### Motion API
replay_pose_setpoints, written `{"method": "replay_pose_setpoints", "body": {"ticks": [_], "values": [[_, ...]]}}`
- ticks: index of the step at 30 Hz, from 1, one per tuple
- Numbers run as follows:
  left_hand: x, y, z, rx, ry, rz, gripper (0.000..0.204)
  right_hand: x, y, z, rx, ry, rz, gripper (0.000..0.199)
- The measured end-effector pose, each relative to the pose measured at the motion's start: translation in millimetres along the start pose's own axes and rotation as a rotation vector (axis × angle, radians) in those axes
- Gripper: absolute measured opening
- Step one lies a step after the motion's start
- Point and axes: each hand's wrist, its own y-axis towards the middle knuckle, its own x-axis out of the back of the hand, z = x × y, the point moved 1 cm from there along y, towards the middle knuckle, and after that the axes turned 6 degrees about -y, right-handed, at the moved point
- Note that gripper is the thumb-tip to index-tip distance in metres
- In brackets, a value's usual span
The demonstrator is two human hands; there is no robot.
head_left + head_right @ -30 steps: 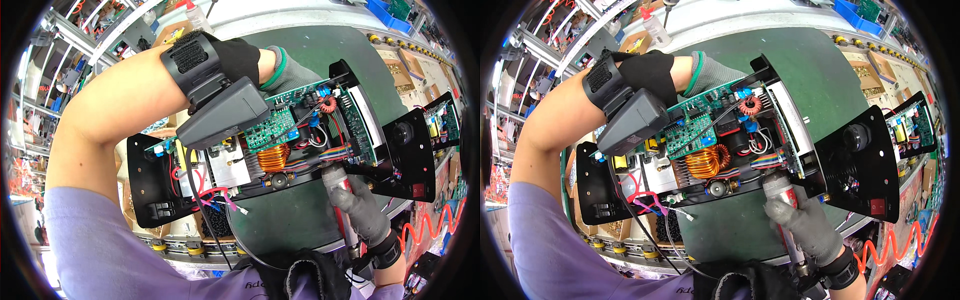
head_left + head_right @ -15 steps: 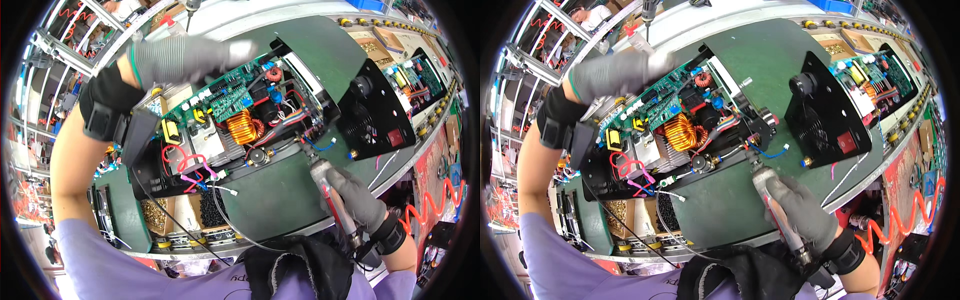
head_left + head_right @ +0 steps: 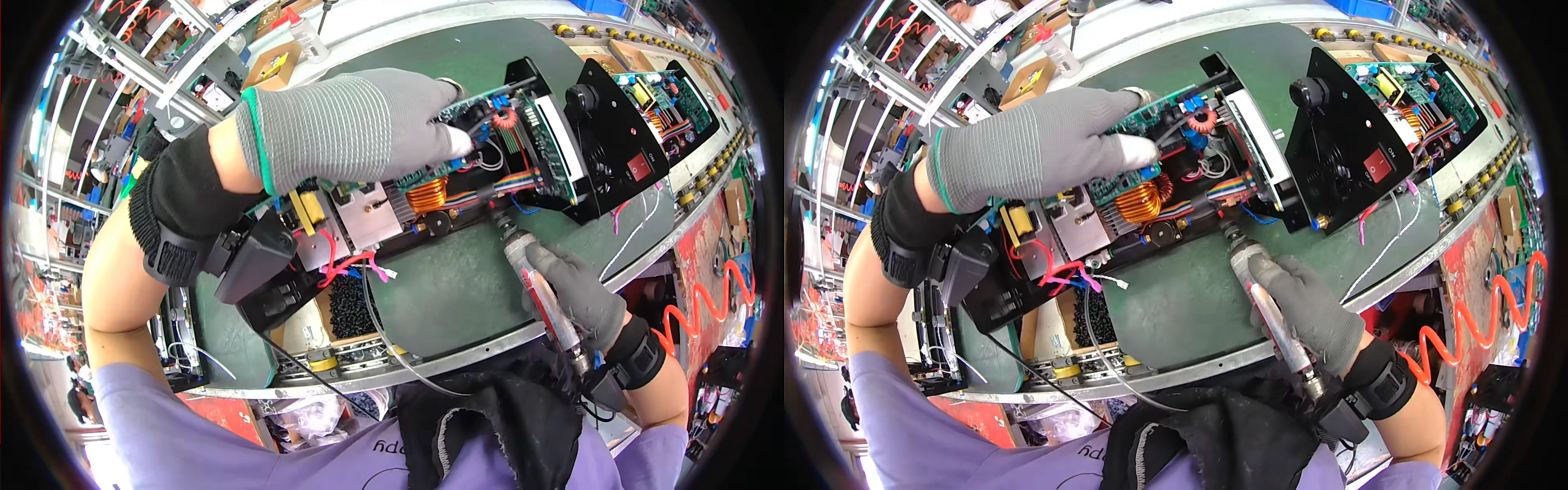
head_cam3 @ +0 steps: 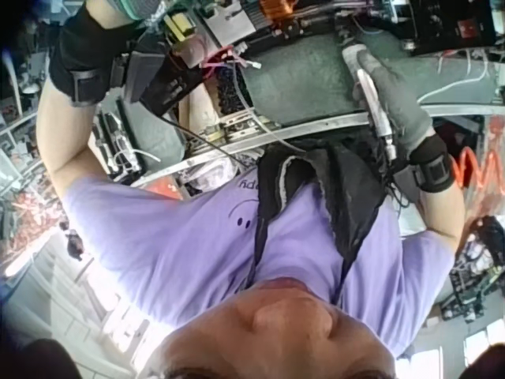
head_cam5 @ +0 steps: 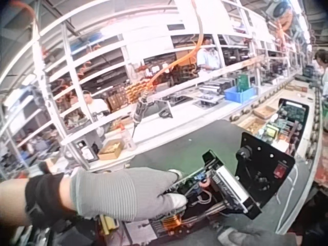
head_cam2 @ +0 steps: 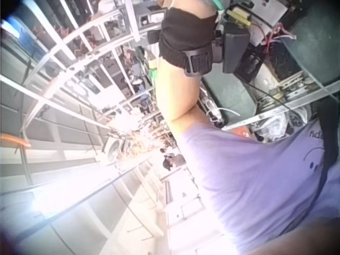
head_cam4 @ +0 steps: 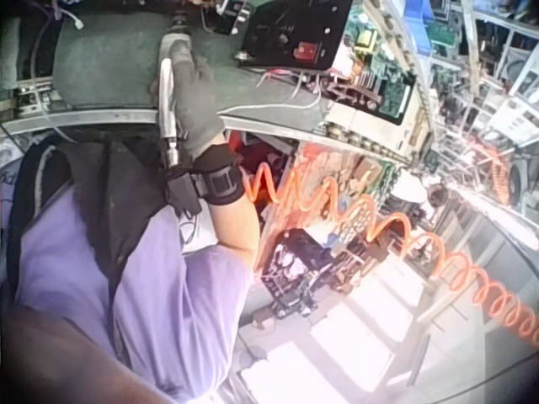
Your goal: Assembling and securing components inside an inverter chassis using a pneumatic screwdriver.
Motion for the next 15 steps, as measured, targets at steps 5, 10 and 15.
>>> {"method": "replay_pose_setpoints", "body": {"ticks": [5,10,15], "values": [[-5.3,-11.5,-12.6,-0.058,0.067,-0.068,0.050,3.6,-1.5,-0.7,-0.013,-0.038,-0.041,0.040],[-16.1,-27.0,-29.9,-0.293,0.140,-0.122,0.056,1.7,3.6,0.1,0.347,-0.108,-0.069,0.032],[-0.9,-3.5,-1.7,-0.109,0.061,-0.042,0.057,2.6,5.8,-6.8,-0.036,0.012,-0.033,0.033]]}}
